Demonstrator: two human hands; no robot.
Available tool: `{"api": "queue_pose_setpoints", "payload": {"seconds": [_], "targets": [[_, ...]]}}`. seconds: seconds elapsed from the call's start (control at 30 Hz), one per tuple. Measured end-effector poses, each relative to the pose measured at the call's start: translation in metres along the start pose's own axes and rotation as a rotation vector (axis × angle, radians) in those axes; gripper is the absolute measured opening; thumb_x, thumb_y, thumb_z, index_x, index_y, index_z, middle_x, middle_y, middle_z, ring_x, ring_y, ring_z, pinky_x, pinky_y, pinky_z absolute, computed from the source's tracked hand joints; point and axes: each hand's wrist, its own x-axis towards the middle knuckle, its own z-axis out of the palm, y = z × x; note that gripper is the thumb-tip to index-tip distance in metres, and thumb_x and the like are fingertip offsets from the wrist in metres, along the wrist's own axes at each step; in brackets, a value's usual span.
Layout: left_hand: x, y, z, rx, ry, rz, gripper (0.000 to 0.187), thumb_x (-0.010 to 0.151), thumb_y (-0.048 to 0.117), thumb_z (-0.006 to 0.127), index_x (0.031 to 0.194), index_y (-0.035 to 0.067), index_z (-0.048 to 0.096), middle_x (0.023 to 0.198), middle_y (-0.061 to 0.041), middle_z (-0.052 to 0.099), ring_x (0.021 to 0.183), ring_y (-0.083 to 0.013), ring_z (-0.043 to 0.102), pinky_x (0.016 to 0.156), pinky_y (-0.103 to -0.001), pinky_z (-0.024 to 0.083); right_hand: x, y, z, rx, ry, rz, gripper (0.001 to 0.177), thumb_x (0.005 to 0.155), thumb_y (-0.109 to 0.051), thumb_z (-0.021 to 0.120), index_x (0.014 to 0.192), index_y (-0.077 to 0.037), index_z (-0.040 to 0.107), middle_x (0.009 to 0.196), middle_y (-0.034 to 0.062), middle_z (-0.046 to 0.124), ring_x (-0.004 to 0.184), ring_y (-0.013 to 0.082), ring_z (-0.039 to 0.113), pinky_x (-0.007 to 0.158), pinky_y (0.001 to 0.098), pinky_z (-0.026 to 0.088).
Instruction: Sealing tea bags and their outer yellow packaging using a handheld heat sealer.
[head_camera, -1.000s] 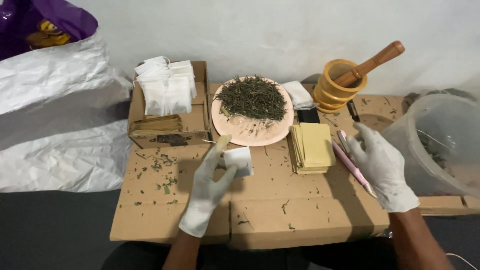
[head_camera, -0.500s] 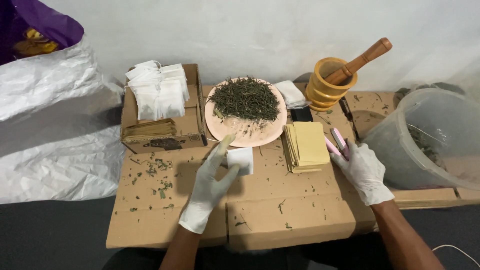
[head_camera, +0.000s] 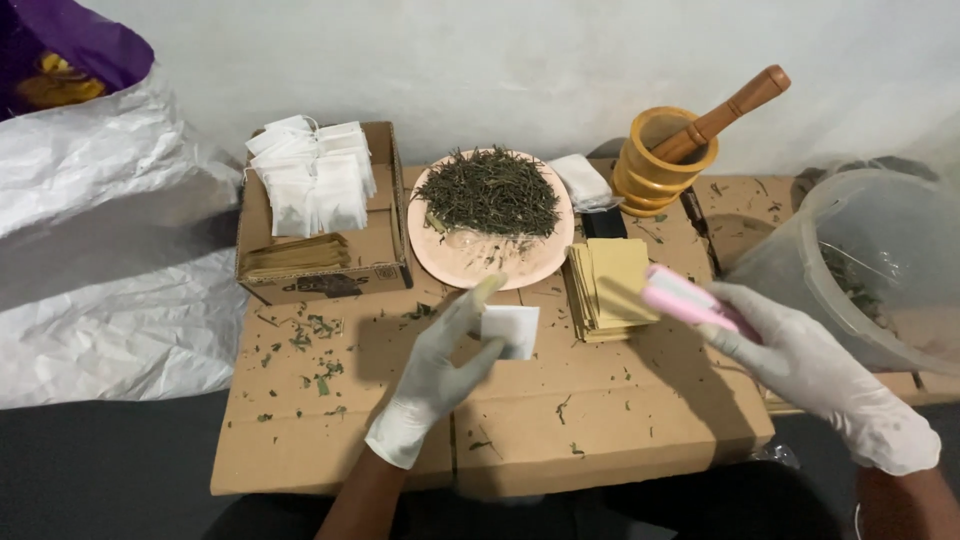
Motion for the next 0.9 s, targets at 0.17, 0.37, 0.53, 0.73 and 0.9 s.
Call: {"api": "queue_pose_setpoints", "payload": {"seconds": [0.17, 0.37, 0.53, 0.73, 0.9], "targets": [[0.000, 0.002, 0.019, -0.009, -0.067, 0.126, 0.077, 0.108, 0.007, 0.073, 0.175, 0.024, 0.038, 0.173, -0.025, 0.052, 0.144, -0.0379, 0.070, 0.119, -0.051, 0.063, 0.004, 0.004, 0.024, -0.023, -0.089, -0.418, 0.063, 0.093, -0.055, 0.073, 0.151, -0.032, 0.069, 0.117, -0.0072, 0.088, 0.096, 0.0131, 0.080, 0.089, 0.0305, 0.059], [-0.001, 0.006, 0.039, 0.010, 0.055, 0.199, 0.085, 0.093, -0.005, 0.082, 0.169, 0.020, 0.053, 0.146, -0.017, 0.075, 0.106, -0.0322, 0.081, 0.091, -0.047, 0.068, -0.022, -0.053, 0.038, 0.094, -0.219, -0.452, 0.062, 0.098, -0.050, 0.076, 0.151, -0.020, 0.071, 0.136, 0.0154, 0.085, 0.129, 0.0425, 0.078, 0.115, 0.0580, 0.060], [-0.008, -0.001, 0.050, 0.061, 0.061, 0.263, 0.082, 0.092, -0.002, 0.084, 0.167, 0.017, 0.057, 0.149, -0.014, 0.075, 0.106, -0.0322, 0.080, 0.091, -0.046, 0.068, -0.016, -0.060, 0.058, 0.043, -0.219, -0.461, 0.056, 0.098, -0.055, 0.075, 0.150, -0.034, 0.071, 0.133, 0.0019, 0.086, 0.127, 0.0313, 0.079, 0.114, 0.0521, 0.060], [-0.008, -0.002, 0.053, 0.006, 0.080, 0.274, 0.081, 0.091, -0.004, 0.084, 0.165, 0.017, 0.060, 0.149, -0.013, 0.076, 0.108, -0.0316, 0.081, 0.090, -0.044, 0.067, -0.020, -0.071, 0.064, 0.064, -0.231, -0.452, 0.050, 0.100, -0.055, 0.073, 0.146, -0.036, 0.073, 0.129, 0.0006, 0.087, 0.125, 0.0309, 0.080, 0.113, 0.0516, 0.061], [-0.006, 0.002, 0.055, -0.011, 0.093, 0.270, 0.080, 0.091, -0.004, 0.085, 0.164, 0.017, 0.062, 0.149, -0.014, 0.076, 0.113, -0.0331, 0.081, 0.095, -0.045, 0.066, -0.014, -0.070, 0.071, 0.076, -0.234, -0.462, 0.049, 0.100, -0.054, 0.073, 0.147, -0.039, 0.073, 0.128, -0.0012, 0.087, 0.124, 0.0304, 0.080, 0.112, 0.0511, 0.062]]}}
